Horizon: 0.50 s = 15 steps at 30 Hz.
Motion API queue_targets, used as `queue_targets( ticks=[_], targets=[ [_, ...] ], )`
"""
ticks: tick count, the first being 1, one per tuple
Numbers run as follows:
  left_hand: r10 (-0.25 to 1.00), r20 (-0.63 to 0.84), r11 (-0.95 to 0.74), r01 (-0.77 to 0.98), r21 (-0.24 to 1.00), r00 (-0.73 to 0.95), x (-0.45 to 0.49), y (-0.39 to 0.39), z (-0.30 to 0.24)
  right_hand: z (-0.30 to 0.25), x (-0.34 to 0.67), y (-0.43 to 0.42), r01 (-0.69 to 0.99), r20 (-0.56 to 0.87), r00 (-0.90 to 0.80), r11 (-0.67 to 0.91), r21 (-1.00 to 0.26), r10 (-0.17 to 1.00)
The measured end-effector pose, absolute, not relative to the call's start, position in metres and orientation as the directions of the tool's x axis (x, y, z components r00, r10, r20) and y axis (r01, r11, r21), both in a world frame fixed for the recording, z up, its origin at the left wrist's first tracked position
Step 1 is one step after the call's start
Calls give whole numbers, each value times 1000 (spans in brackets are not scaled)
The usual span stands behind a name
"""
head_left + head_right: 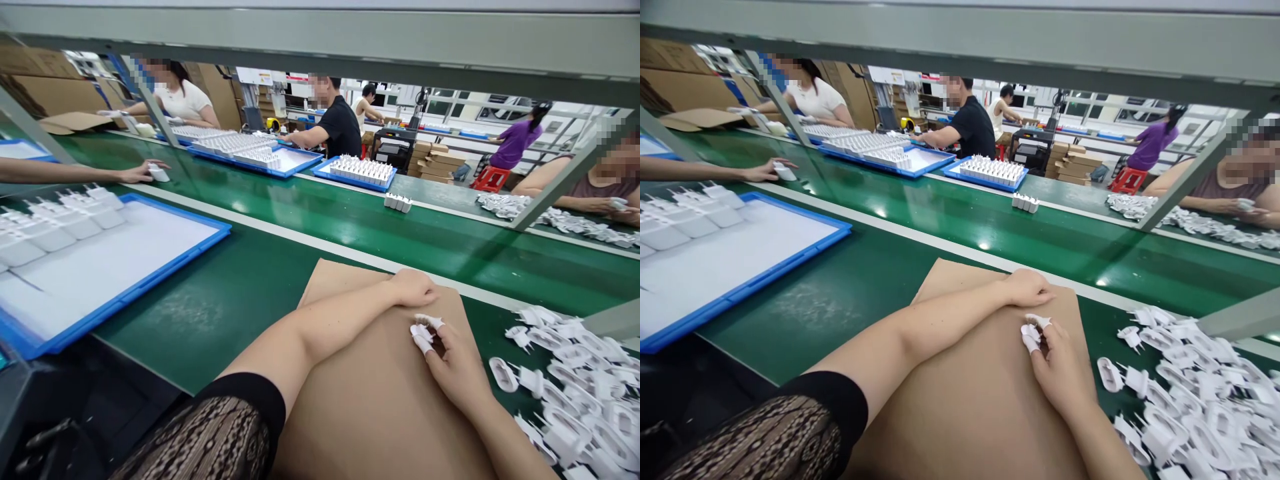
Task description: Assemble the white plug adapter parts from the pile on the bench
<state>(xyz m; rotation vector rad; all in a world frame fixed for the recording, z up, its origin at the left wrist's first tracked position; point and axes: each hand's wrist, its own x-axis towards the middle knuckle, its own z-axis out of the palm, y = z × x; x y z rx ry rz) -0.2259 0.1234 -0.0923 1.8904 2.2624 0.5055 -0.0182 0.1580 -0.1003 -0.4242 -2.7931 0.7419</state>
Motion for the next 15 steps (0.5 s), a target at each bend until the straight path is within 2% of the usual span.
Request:
queue_targets(
  ticks=[15],
  targets=[
    [976,110,138,919,368,-190,-226,123,-92,-100,-18,158,225,122,-934,818,-530,336]
  ],
)
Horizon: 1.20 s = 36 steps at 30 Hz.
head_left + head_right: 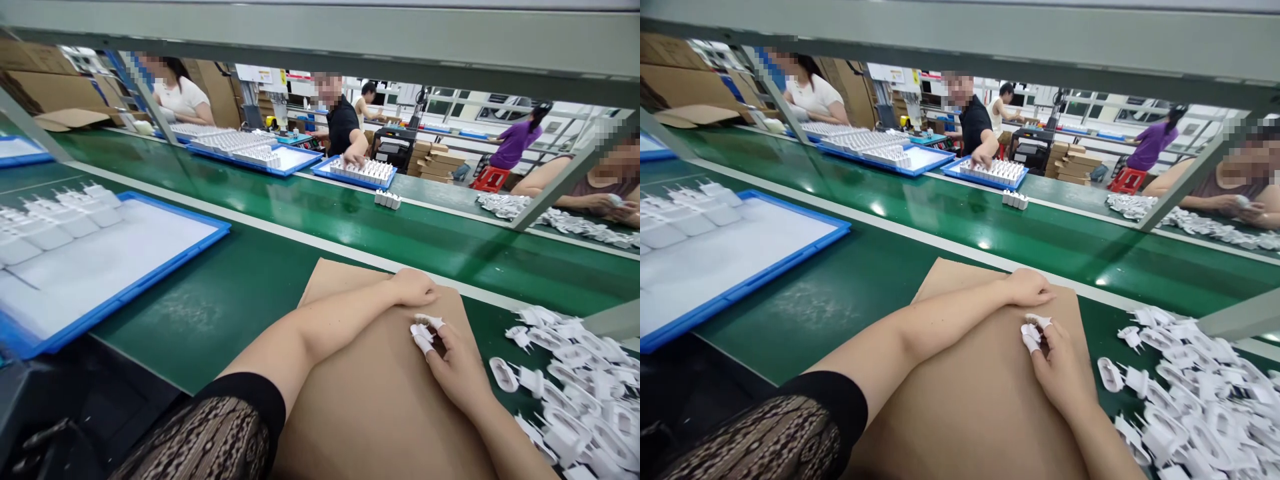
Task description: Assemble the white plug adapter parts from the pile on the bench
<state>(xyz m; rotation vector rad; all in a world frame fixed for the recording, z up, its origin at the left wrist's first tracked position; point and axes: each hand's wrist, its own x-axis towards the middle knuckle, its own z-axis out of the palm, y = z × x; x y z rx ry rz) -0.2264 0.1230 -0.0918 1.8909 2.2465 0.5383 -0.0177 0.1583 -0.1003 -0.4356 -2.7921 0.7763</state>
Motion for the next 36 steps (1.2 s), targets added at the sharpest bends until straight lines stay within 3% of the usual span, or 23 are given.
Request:
queue_targets(
  ticks=[31,36],
  targets=[
    [980,88,137,920,366,-180,-226,122,-89,-97,-18,157,210,125,-936,810,-548,328],
    [979,85,140,920,367,-183,-226,121,-89,-97,-18,155,266,118,-922,826,-498,368]
  ],
)
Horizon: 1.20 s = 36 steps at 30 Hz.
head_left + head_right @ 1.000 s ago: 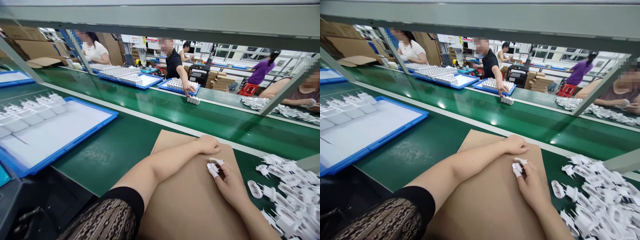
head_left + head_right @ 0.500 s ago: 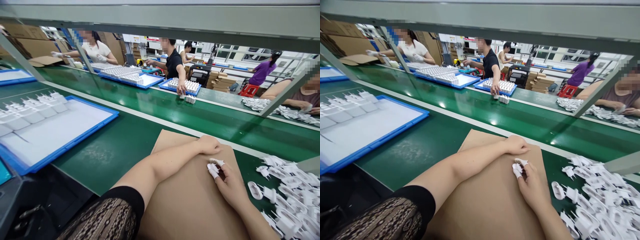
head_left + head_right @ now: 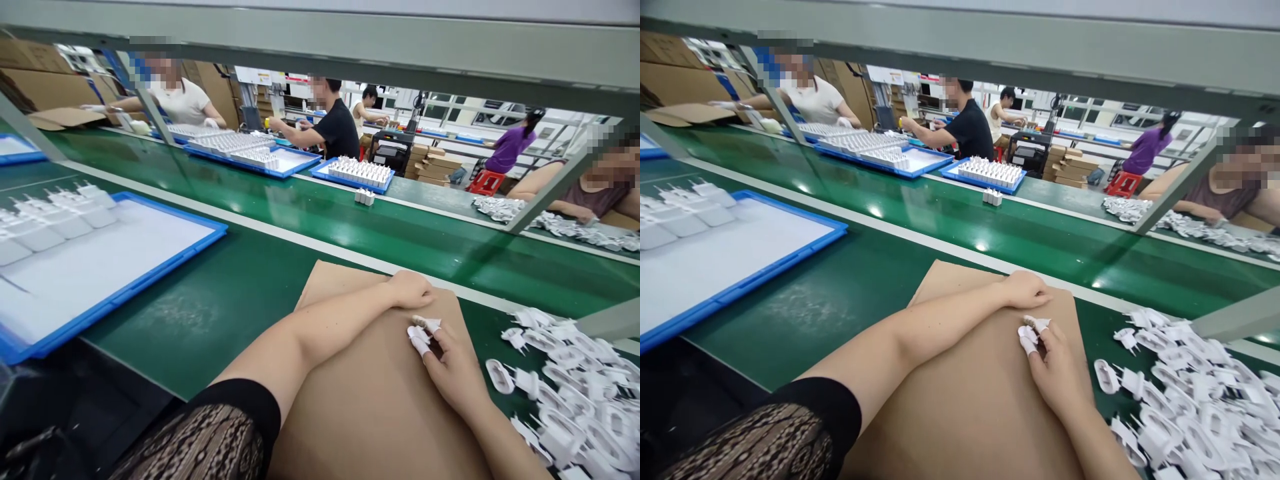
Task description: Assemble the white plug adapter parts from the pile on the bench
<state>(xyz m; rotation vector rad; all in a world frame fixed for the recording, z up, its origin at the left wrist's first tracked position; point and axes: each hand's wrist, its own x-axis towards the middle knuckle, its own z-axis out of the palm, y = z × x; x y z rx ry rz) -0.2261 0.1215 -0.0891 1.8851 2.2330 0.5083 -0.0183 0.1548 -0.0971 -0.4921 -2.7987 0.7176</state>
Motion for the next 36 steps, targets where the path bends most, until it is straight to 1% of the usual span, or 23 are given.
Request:
queue_targets(
  ticks=[6,13,20,26,36],
  targets=[
    [982,74,138,925,354,-175,-226,121,-88,-94,-19,151,253,134,-916,805,-537,378],
    [978,92,142,924,354,-185,-225,119,-88,-90,-18,151,253,127,-925,831,-496,358],
    [976,103,145,924,354,-193,-225,120,-90,-94,-18,154,284,80,-928,830,-480,363],
    [976,112,134,924,359,-185,-225,121,-91,-98,-16,155,248,115,-931,832,-496,346],
    [976,104,142,926,350,-189,-224,121,-92,-95,-19,152,233,123,-931,817,-527,345]
  ],
)
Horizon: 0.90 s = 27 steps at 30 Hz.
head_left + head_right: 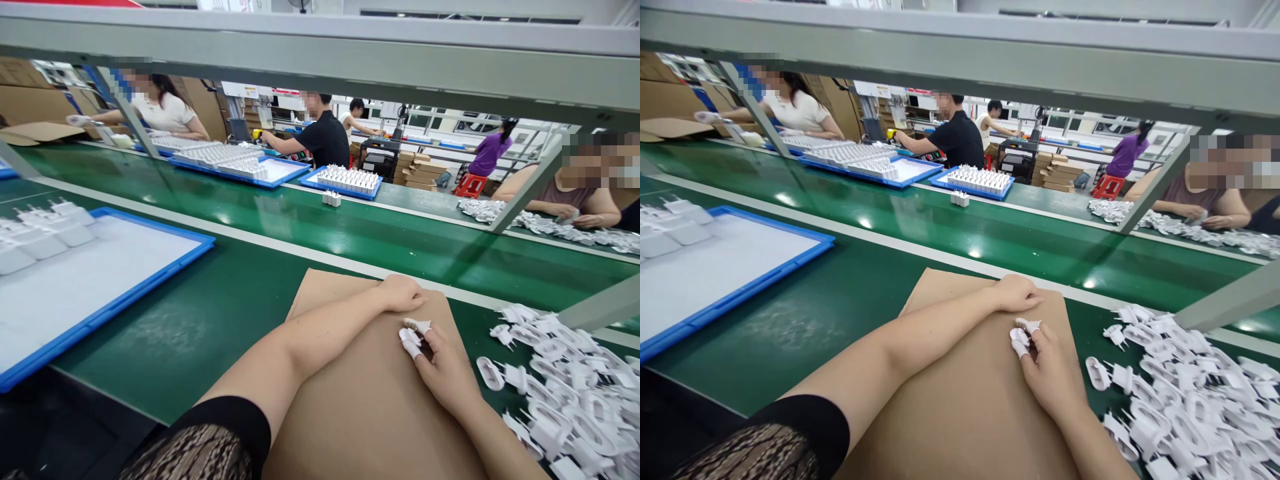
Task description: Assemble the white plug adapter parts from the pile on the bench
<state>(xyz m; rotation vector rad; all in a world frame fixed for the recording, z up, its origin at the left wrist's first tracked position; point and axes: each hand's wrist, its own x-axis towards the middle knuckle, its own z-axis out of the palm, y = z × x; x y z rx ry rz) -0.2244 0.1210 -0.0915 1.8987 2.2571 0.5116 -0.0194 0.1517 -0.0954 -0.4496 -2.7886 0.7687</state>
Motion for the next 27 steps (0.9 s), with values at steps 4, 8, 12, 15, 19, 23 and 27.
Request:
queue_targets(
  ticks=[4,8,12,15,19,23,27],
  targets=[
    [978,98,142,928,345,-186,-225,120,-91,-96,-18,152,234,109,-936,824,-517,334],
    [977,96,146,925,350,-190,-225,120,-90,-96,-17,153,258,91,-937,843,-472,338],
    [976,96,150,926,347,-194,-224,120,-90,-97,-18,154,248,95,-940,845,-473,329],
    [977,92,151,927,342,-193,-224,119,-88,-98,-17,155,263,77,-939,847,-463,334],
    [979,91,139,928,345,-181,-224,119,-88,-99,-16,155,265,73,-940,847,-461,334],
    [979,97,137,928,348,-181,-225,120,-91,-99,-15,154,266,87,-935,842,-469,343],
    [977,108,136,928,346,-183,-225,120,-91,-99,-16,154,250,107,-936,847,-469,335]
  ],
)
